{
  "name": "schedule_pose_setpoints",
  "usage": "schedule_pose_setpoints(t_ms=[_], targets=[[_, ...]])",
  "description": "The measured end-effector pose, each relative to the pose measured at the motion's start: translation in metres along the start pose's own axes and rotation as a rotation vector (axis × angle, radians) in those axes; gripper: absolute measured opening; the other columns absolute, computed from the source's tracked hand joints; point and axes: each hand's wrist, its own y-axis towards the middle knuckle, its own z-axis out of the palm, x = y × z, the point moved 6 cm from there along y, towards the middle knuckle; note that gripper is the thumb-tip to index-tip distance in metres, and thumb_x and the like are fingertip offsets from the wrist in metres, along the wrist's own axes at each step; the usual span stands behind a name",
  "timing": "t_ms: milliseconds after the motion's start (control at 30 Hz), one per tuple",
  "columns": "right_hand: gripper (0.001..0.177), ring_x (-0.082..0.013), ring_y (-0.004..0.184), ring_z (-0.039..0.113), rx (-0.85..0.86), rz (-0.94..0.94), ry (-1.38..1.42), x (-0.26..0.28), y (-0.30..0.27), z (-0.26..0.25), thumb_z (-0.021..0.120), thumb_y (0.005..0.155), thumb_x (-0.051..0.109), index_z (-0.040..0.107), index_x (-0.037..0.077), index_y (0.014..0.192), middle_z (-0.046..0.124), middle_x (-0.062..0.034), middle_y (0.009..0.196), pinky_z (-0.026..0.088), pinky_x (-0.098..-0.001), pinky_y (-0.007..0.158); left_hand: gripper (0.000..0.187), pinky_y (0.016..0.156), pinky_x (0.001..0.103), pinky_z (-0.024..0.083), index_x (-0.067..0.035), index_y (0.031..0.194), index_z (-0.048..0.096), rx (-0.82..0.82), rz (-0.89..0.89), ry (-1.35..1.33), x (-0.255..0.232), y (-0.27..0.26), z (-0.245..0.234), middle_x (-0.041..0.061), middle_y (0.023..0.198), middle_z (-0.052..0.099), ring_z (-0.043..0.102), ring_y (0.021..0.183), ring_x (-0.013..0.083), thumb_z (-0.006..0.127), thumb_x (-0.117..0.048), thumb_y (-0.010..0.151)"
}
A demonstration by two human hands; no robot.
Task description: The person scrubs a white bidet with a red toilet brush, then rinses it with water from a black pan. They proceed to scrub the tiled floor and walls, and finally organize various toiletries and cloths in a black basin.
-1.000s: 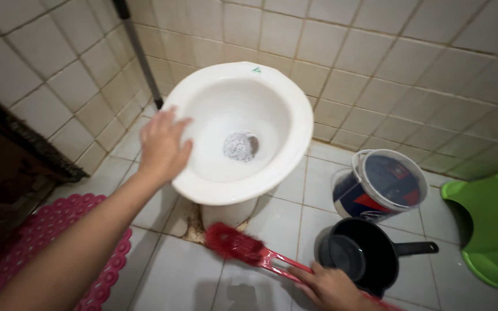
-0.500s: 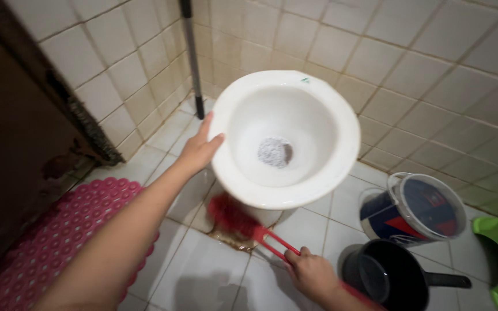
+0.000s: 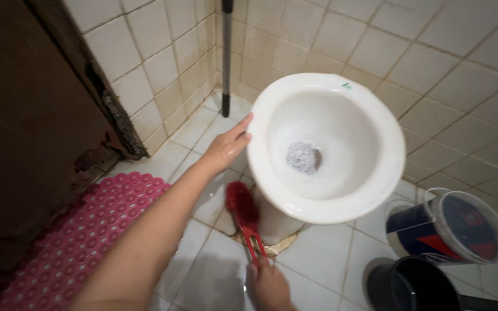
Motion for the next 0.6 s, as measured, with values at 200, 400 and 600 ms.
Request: schedule_pose_setpoints(t_ms=[200, 400, 600], targets=[[0.044, -0.0431, 0.097, 0.069, 0.035, 0.177, 0.132, 0.017, -0.013, 0.06, 0.054, 0.096, 0.045, 0.056, 0.018, 0.13, 0.071, -0.0229, 0.102, 0.054, -0.055, 0.088, 0.065, 0.112, 0.034, 0.039, -0.027, 0.158, 0.038, 0.018, 0.003, -0.082, 0.009, -0.002, 0.003, 0.02, 0.147, 0.058, 0.054, 0.139, 0.0306, 0.054, -0.044, 0.097], [0.05, -0.0438, 0.105, 0.068, -0.082, 0.2, 0.314, 0.06, 0.039, 0.036, 0.053, 0.096, 0.045, 0.053, 0.019, 0.138, 0.073, -0.0234, 0.11, 0.052, -0.0547, 0.095, 0.06, 0.115, 0.038, 0.037, -0.023, 0.156, 0.042, -0.039, -0.006, -0.023, 0.08, -0.015, 0.011, 0.018, 0.151, 0.054, 0.049, 0.141, 0.0345, 0.041, -0.051, 0.103], [0.055, -0.0333, 0.126, 0.061, -0.458, -0.129, 0.899, 0.196, 0.071, -0.013, 0.049, 0.099, 0.028, 0.038, 0.007, 0.148, 0.058, -0.0221, 0.142, 0.047, -0.0447, 0.105, 0.084, 0.115, 0.044, 0.039, 0.006, 0.15, 0.034, 0.166, -0.528, -0.057, 0.251, -0.094, 0.05, 0.033, 0.146, 0.048, 0.05, 0.137, 0.0413, 0.062, -0.051, 0.095]])
